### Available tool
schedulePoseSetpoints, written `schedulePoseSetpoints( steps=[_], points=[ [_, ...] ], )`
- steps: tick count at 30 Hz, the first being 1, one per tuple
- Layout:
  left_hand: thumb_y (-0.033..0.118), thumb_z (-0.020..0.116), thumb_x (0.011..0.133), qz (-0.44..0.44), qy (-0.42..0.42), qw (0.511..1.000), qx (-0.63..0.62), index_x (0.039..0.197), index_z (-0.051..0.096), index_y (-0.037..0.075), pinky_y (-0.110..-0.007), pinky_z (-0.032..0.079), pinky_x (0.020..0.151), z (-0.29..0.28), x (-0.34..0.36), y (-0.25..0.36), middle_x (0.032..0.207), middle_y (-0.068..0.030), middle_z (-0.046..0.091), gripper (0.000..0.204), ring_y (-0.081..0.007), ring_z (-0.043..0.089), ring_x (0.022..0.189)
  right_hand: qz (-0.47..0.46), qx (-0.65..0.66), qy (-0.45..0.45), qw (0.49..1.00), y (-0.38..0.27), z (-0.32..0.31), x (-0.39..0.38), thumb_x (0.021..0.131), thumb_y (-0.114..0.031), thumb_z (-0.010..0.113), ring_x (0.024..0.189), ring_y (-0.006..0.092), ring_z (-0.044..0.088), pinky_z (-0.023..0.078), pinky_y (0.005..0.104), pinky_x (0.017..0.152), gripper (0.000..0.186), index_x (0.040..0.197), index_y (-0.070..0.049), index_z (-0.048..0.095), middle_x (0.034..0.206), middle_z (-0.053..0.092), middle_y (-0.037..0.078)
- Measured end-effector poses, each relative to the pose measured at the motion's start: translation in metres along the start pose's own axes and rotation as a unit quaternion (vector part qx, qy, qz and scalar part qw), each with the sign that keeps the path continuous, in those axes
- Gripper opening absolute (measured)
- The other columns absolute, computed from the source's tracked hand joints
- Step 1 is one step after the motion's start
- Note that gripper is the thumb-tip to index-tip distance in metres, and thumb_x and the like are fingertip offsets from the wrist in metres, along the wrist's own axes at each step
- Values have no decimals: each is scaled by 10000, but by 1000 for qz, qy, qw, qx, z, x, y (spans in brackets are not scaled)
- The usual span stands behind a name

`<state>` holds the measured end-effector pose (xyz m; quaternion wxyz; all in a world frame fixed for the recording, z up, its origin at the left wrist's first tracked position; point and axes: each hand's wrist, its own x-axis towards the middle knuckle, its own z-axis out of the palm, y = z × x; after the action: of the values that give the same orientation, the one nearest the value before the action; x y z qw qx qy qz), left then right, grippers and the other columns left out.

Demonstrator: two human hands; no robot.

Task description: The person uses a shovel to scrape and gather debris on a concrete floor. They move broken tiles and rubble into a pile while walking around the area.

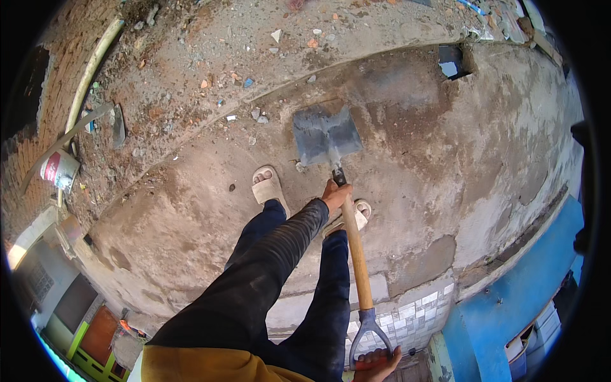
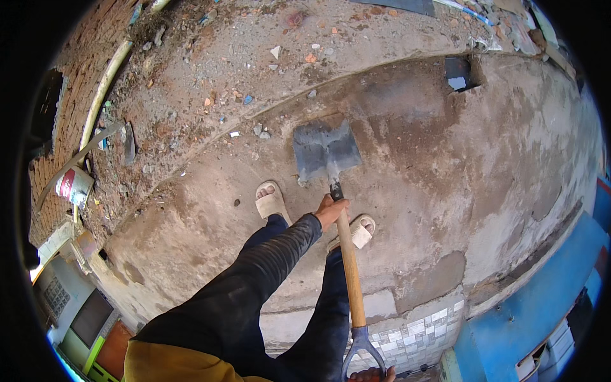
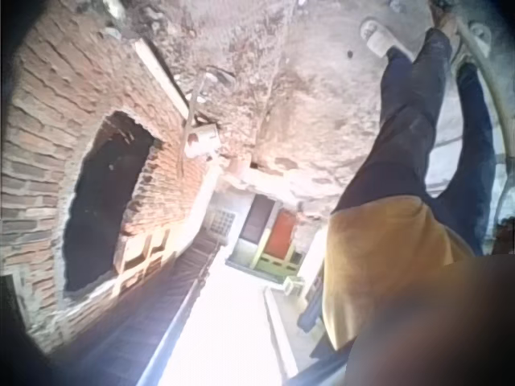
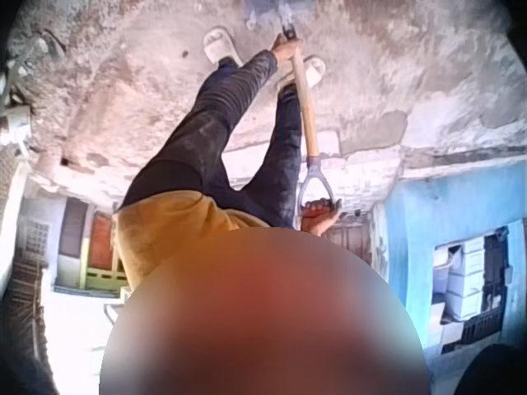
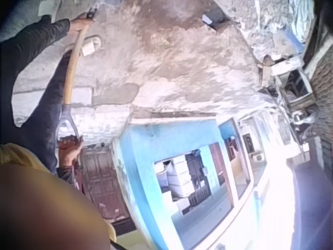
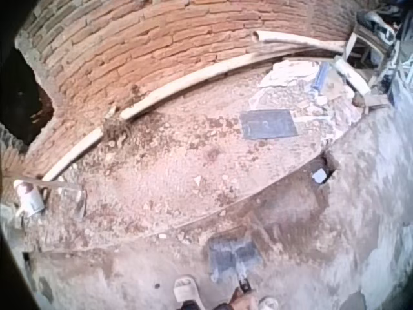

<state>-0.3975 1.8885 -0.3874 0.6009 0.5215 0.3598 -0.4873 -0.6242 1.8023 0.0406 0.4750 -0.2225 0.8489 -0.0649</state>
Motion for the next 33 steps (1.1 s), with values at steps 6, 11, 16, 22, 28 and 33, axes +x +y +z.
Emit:
schedulePoseSetpoints(
  steps=[6, 11, 16, 22, 28, 33],
  points=[
    [295, 697, 882, 56, 0, 992, 113, 1174, 323, -69, -422, 584, 644, -31, 85, 63, 955, -178, 609, 598, -282, 675, 796, -110, -44, 35, 992, -12, 96, 27, 927, -635, 536, 415, 104, 296, 297, 300, 436, 538, 658, -195, 385, 508, 298, -53],
    [393, 695, 886, 16, 52, 985, 162, 1288, 280, -118, -384, 559, 759, -29, 71, 66, 1080, -224, 608, 771, -303, 669, 921, -63, -30, -3, 998, -18, 82, 15, 893, -676, 520, 418, 118, 287, 283, 307, 433, 568, 634, -193, 368, 495, 263, -50],
    [374, 693, 895, 81, 52, 974, 206, 1298, 316, -124, -413, 528, 846, -38, -14, 78, 1140, -245, 589, 743, -303, 642, 1011, -26, -9, 9, 1000, -15, 25, -29, 840, -704, 538, 407, 141, 306, 263, 317, 411, 587, 593, -194, 388, 467, 287, -41],
    [230, 659, 892, 262, 121, 957, -40, 1045, 598, -4, -327, 541, 558, -85, -179, 215, 776, -84, 627, 286, -195, 629, 617, -99, 17, -205, 974, -27, 17, -61, 969, -560, 455, 446, 178, 420, 407, 340, 464, 474, 751, -139, 435, 526, 401, 23],
    [230, 630, 913, 433, 148, 889, -11, 1017, 579, 3, -311, 539, 565, -124, -215, 199, 758, -75, 616, 255, -179, 634, 625, 17, 7, -293, 956, -10, -2, 7, 992, -500, 449, 448, 184, 397, 393, 354, 483, 449, 737, -130, 446, 537, 390, 21],
    [160, 658, 901, 102, 94, 990, -31, 970, 531, 17, -415, 589, 584, -38, -130, -76, 747, -109, 618, 203, -241, 655, 604, -70, -101, -8, 992, -7, -128, 31, 916, -659, 461, 334, 145, 336, 284, 306, 336, 606, 538, -201, 342, 411, 301, -28]
  ],
)
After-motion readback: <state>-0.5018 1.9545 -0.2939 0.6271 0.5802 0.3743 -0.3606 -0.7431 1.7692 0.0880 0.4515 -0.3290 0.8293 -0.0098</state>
